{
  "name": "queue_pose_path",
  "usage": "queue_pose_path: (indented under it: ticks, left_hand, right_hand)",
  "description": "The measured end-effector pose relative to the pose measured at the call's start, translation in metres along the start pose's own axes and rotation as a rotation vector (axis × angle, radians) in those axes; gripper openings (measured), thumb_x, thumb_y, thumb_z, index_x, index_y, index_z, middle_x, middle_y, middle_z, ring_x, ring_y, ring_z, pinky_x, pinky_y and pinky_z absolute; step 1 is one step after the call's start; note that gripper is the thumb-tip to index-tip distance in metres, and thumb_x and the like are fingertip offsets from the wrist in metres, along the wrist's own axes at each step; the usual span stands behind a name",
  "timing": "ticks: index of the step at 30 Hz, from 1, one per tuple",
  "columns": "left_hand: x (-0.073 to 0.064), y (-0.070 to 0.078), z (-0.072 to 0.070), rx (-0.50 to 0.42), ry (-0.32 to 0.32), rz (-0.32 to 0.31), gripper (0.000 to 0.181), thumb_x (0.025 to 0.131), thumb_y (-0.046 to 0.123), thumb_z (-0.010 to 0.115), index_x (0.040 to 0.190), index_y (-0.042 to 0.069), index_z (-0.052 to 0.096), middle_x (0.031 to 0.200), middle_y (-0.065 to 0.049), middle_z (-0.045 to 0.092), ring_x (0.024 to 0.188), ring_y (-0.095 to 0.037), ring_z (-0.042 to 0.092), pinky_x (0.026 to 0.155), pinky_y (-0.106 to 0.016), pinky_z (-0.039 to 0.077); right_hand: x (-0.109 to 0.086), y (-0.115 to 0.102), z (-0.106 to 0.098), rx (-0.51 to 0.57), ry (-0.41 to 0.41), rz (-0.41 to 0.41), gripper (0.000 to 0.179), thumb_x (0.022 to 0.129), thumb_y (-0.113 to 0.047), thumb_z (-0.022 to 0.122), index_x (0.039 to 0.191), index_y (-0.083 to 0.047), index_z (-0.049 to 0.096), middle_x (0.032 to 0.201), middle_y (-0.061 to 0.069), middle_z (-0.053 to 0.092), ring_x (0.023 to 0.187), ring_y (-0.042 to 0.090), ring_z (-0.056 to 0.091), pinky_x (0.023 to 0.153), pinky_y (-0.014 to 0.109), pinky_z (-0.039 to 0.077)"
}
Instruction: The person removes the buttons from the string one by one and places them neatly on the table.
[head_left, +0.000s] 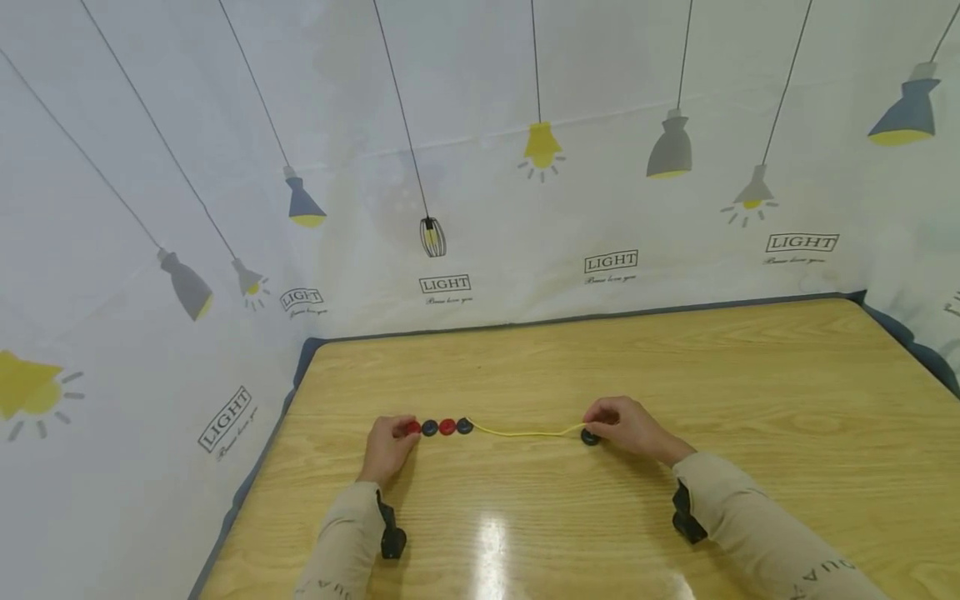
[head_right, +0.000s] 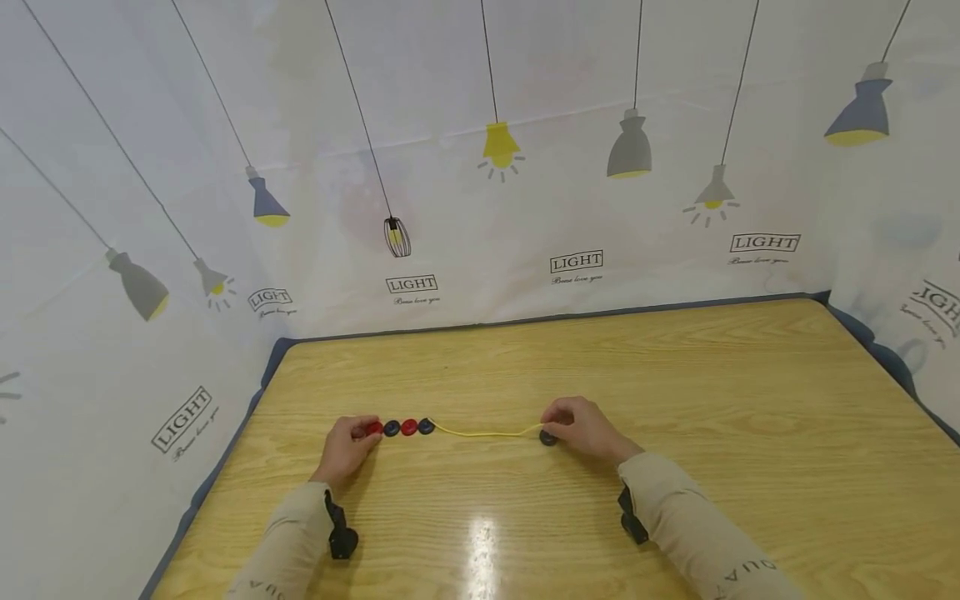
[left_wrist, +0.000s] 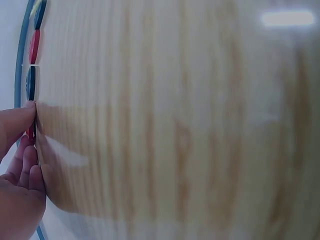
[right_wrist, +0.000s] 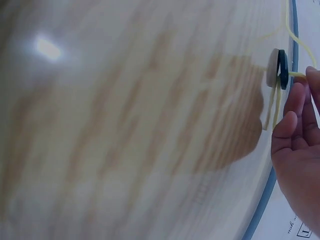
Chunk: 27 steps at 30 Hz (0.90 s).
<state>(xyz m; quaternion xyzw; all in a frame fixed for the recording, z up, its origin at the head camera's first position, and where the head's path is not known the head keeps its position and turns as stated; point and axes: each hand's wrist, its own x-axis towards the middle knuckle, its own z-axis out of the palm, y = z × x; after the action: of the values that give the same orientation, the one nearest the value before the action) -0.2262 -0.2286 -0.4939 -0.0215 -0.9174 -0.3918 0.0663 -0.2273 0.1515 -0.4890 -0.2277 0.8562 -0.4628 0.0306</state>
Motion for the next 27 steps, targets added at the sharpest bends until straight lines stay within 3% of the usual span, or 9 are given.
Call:
queue_pose_path:
  ticks: [9,14,17,20,27]
  left_hand:
    - [-0.002,-0.001,-0.001,-0.030,-0.001,-0.017,0.032,0.079,0.000,0.064,0.109,-0.010,0.058,0.103,-0.025,0.054,0.090,-0.034,0.056,0.081,-0.044,0.043]
    - [-0.002,0.004,0.002,0.002,0.022,0.026,0.034,0.083,0.008,0.063,0.113,-0.007,0.057,0.104,-0.022,0.052,0.093,-0.034,0.052,0.080,-0.045,0.042]
    - [0.000,0.014,0.007,0.027,0.070,0.063,0.033,0.084,0.010,0.063,0.113,-0.005,0.058,0.103,-0.020,0.051,0.092,-0.032,0.049,0.078,-0.043,0.042]
    - [0.002,0.031,0.016,-0.039,0.079,0.077,0.032,0.084,0.010,0.063,0.113,-0.003,0.058,0.103,-0.017,0.051,0.094,-0.031,0.047,0.078,-0.042,0.042]
    - [0.000,0.071,0.060,-0.206,-0.058,0.176,0.030,0.087,0.015,0.060,0.113,0.000,0.058,0.103,-0.011,0.056,0.094,-0.025,0.051,0.080,-0.038,0.044]
  right_hand:
    - [0.002,0.002,0.001,0.005,-0.011,0.002,0.006,0.083,-0.004,0.062,0.085,0.001,0.063,0.083,0.005,0.062,0.077,0.013,0.055,0.069,0.025,0.046]
    - [0.002,0.002,0.001,0.020,-0.013,0.006,0.006,0.083,-0.005,0.062,0.085,0.001,0.063,0.083,0.005,0.062,0.076,0.013,0.055,0.069,0.025,0.046]
    - [0.002,0.002,0.001,0.021,-0.008,0.017,0.006,0.084,-0.005,0.062,0.086,0.001,0.064,0.083,0.005,0.062,0.077,0.014,0.055,0.069,0.026,0.046]
    - [0.002,0.001,0.000,0.021,-0.010,0.025,0.008,0.084,-0.006,0.062,0.087,0.001,0.064,0.084,0.005,0.062,0.077,0.014,0.055,0.070,0.026,0.046]
    - [0.003,-0.005,0.000,0.004,-0.011,0.019,0.008,0.084,-0.005,0.061,0.088,0.002,0.063,0.085,0.006,0.062,0.079,0.017,0.055,0.070,0.027,0.046]
